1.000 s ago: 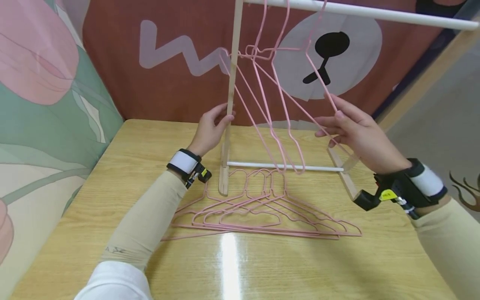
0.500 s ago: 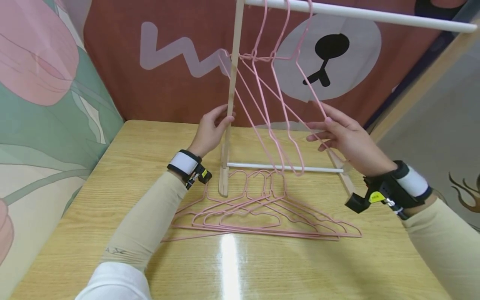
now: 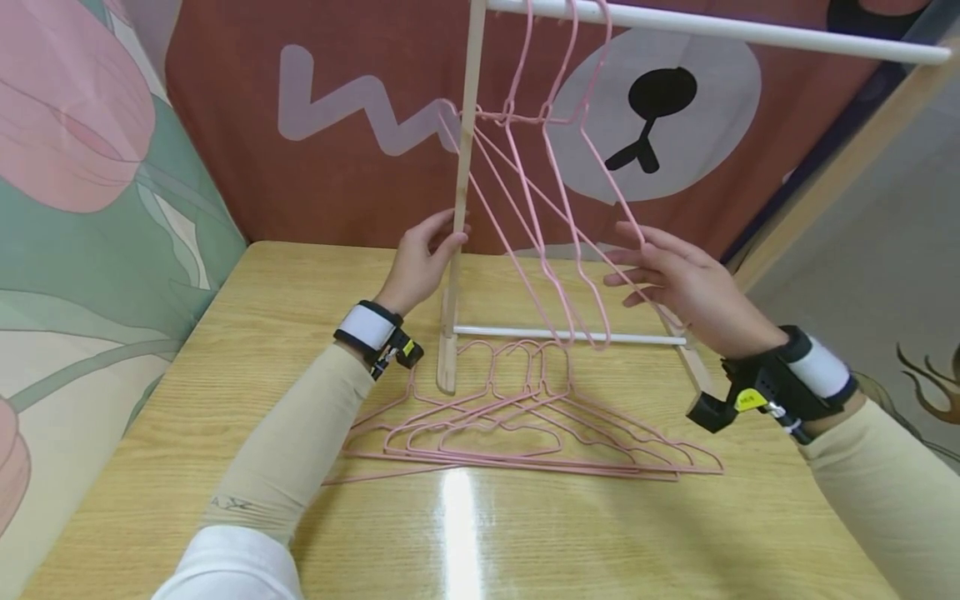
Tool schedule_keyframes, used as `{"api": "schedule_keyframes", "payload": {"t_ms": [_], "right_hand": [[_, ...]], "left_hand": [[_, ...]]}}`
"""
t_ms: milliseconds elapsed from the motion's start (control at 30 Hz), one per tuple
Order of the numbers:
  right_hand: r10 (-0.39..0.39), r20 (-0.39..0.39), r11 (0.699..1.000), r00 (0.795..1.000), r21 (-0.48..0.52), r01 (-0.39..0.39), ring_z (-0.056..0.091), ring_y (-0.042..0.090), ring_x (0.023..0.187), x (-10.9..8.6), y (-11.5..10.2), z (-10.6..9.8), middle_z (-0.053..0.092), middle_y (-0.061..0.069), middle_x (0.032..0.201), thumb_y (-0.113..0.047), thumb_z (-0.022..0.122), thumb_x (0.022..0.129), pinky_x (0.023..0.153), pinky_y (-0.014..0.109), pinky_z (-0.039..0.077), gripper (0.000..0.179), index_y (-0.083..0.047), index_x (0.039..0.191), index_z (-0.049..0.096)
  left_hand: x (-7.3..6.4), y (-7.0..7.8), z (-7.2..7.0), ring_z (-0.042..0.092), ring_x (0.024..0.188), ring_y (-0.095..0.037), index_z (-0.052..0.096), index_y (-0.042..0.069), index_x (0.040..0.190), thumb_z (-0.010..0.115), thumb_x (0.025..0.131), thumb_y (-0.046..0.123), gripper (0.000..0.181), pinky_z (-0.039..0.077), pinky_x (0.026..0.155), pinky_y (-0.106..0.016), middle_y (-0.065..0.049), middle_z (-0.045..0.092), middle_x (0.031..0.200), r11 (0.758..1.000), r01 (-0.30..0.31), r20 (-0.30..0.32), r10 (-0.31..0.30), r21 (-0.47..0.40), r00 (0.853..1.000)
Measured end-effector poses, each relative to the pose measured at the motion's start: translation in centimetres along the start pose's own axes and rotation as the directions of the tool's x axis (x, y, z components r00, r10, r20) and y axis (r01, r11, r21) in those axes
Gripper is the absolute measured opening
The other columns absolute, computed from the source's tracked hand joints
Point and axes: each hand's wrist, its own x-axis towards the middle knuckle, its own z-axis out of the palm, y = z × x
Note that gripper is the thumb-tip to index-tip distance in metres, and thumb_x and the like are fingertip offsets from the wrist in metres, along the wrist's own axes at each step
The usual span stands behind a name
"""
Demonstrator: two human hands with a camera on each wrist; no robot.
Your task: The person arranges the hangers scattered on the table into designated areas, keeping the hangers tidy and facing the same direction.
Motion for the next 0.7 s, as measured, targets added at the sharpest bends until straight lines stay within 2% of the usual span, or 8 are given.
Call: {"api": "schedule_keyframes", "payload": {"t_ms": [167,400,567,700], "right_hand": [[-0.017,0.024,0.995,1.000,0.096,0.014,0.066,0.014,0.112,0.11,0.43,-0.07,0.064,0.001,0.133,-0.029,0.046,0.110,0.085,0.026,0.056,0.041,-0.011,0.147,0.050],[-0.015,0.037,1.000,0.999,0.019,0.014,0.064,0.014,0.115,-0.08,0.47,0.00,0.060,0.002,0.135,-0.037,0.042,0.111,0.087,0.025,0.055,0.044,-0.010,0.145,0.046],[-0.012,0.041,0.999,0.999,0.048,0.010,0.065,0.015,0.114,-0.20,0.50,-0.02,0.057,0.006,0.138,-0.036,0.043,0.111,0.089,0.025,0.055,0.037,-0.012,0.139,0.051],[-0.006,0.049,0.999,0.999,0.038,0.004,0.063,0.015,0.116,-0.33,0.49,-0.06,0.055,0.006,0.139,-0.037,0.042,0.111,0.091,0.024,0.054,0.040,-0.011,0.140,0.050]], "left_hand": [[-0.03,0.00,0.04,0.066,0.111,-0.027,0.057,0.000,0.141,0.058,0.105,0.014,0.039,0.053,0.098,-0.043,-0.017,0.069,0.124,1.000,-0.001,-0.001,0.001,0.002,1.000],[-0.05,-0.12,0.06,0.066,0.111,-0.027,0.057,-0.001,0.141,0.058,0.105,0.014,0.039,0.053,0.097,-0.042,-0.018,0.069,0.125,1.000,-0.005,-0.004,0.005,0.002,1.000],[0.09,-0.36,0.04,0.066,0.112,-0.030,0.056,-0.001,0.142,0.058,0.104,0.012,0.039,0.052,0.098,-0.046,-0.019,0.068,0.124,1.000,-0.013,-0.003,0.013,-0.014,1.000],[0.15,-0.40,0.07,0.065,0.112,-0.031,0.057,0.000,0.141,0.058,0.104,0.012,0.039,0.051,0.099,-0.046,-0.019,0.068,0.123,1.000,-0.014,-0.002,0.014,-0.023,1.000]]}}
